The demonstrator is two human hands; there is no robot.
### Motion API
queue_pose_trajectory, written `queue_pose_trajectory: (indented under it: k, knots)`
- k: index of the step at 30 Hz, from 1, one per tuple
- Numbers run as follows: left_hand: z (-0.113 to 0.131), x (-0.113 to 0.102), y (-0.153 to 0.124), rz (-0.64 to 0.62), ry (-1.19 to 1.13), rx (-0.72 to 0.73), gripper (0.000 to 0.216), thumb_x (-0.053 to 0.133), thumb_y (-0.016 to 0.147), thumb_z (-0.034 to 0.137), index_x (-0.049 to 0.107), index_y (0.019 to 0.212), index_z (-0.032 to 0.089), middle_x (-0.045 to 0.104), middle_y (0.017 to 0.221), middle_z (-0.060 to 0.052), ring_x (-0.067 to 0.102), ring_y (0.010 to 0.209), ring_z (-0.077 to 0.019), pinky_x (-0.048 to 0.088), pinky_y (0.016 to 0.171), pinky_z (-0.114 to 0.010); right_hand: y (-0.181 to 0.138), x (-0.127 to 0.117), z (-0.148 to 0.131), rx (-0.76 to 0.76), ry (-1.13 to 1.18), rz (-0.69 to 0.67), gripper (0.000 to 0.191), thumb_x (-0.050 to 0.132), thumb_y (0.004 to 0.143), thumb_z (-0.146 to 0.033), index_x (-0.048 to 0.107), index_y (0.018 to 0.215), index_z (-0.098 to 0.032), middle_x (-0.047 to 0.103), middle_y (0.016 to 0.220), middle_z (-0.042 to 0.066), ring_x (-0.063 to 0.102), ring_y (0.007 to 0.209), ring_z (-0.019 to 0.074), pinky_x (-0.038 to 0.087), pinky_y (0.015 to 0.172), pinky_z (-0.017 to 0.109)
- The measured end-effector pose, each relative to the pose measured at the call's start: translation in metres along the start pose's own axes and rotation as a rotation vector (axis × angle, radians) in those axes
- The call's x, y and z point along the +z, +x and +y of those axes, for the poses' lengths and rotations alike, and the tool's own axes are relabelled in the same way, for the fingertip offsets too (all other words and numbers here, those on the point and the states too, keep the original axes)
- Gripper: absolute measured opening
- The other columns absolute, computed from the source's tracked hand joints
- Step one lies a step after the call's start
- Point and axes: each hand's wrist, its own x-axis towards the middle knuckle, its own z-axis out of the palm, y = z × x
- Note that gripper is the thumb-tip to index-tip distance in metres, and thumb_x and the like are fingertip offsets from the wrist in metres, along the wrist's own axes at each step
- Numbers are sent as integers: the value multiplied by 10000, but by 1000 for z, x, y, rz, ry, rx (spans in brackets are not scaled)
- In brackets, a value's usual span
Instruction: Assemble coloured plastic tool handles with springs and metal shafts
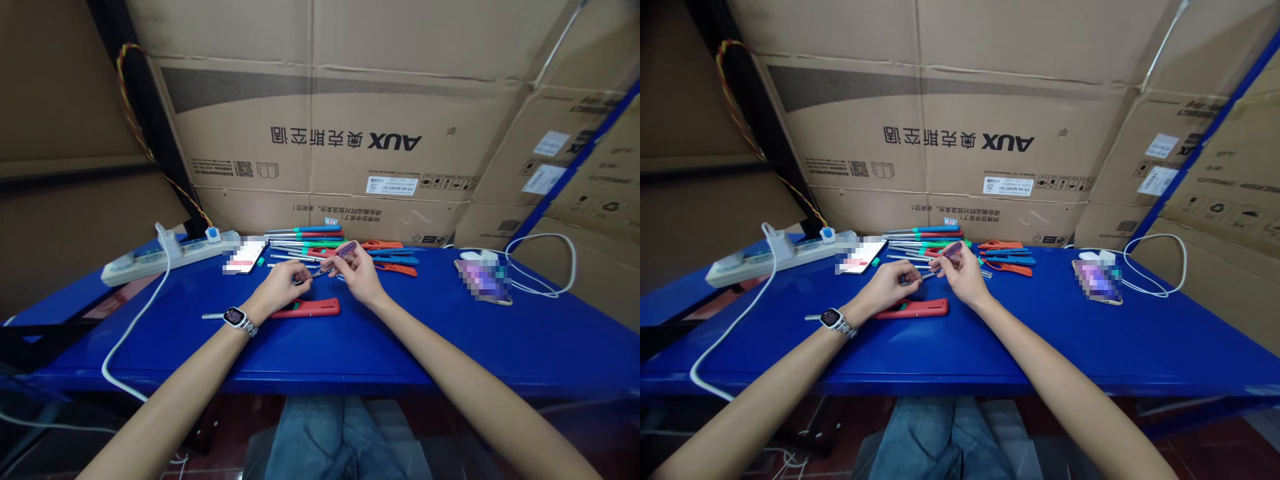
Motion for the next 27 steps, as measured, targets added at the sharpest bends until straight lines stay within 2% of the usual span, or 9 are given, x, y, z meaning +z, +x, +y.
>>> queue_pose_trajectory:
  k: [7, 13, 15, 20, 23, 27]
  knots:
    - [-4, 0, -1, -12, 57, 44, 113, 574, 804, 209, 677, 768, 180, 615, 777, -30, 593, 726, -171, 458, 696, -285, -3, 1, -2, -41, -95, -27, 311, 637, 869, -490, 462, 920, -239, 729, 846, 37, 726, 761, 190, 567, 638, 296]
    - [7, 3, -2, -37, 34, 60, 131, 573, 834, 241, 681, 781, 188, 613, 789, -34, 594, 748, -177, 477, 721, -293, -2, -1, -7, -34, -141, -5, 330, 626, 873, -515, 448, 880, -238, 718, 803, 26, 693, 678, 173, 539, 605, 289]
    - [12, 4, -3, -53, 12, 62, 134, 595, 846, 278, 696, 838, 190, 626, 825, -39, 610, 781, -184, 490, 742, -301, -1, -3, -9, -48, -162, 9, 329, 625, 875, -512, 447, 868, -236, 702, 755, 13, 671, 643, 160, 530, 609, 285]
    - [21, 6, -9, -221, 8, 92, 382, 709, 806, 505, 718, 1050, 211, 651, 1064, -79, 626, 975, -244, 494, 879, -364, -4, -9, -14, -80, -238, 26, 302, 621, 887, -480, 445, 862, -237, 623, 622, -32, 606, 544, 142, 485, 564, 271]
    - [20, 8, -11, -309, 38, 98, 359, 686, 827, 521, 738, 1001, 211, 658, 1034, -77, 620, 971, -250, 487, 867, -359, -8, -10, -15, -95, -297, -16, 279, 610, 898, -459, 445, 873, -236, 626, 625, -32, 619, 555, 146, 483, 579, 274]
    - [17, 10, -11, -319, 37, 107, 339, 648, 858, 511, 741, 953, 199, 662, 956, -70, 615, 878, -230, 483, 797, -333, -12, -8, -14, -87, -309, -54, 282, 607, 897, -474, 456, 900, -236, 624, 629, -38, 634, 561, 151, 494, 583, 275]
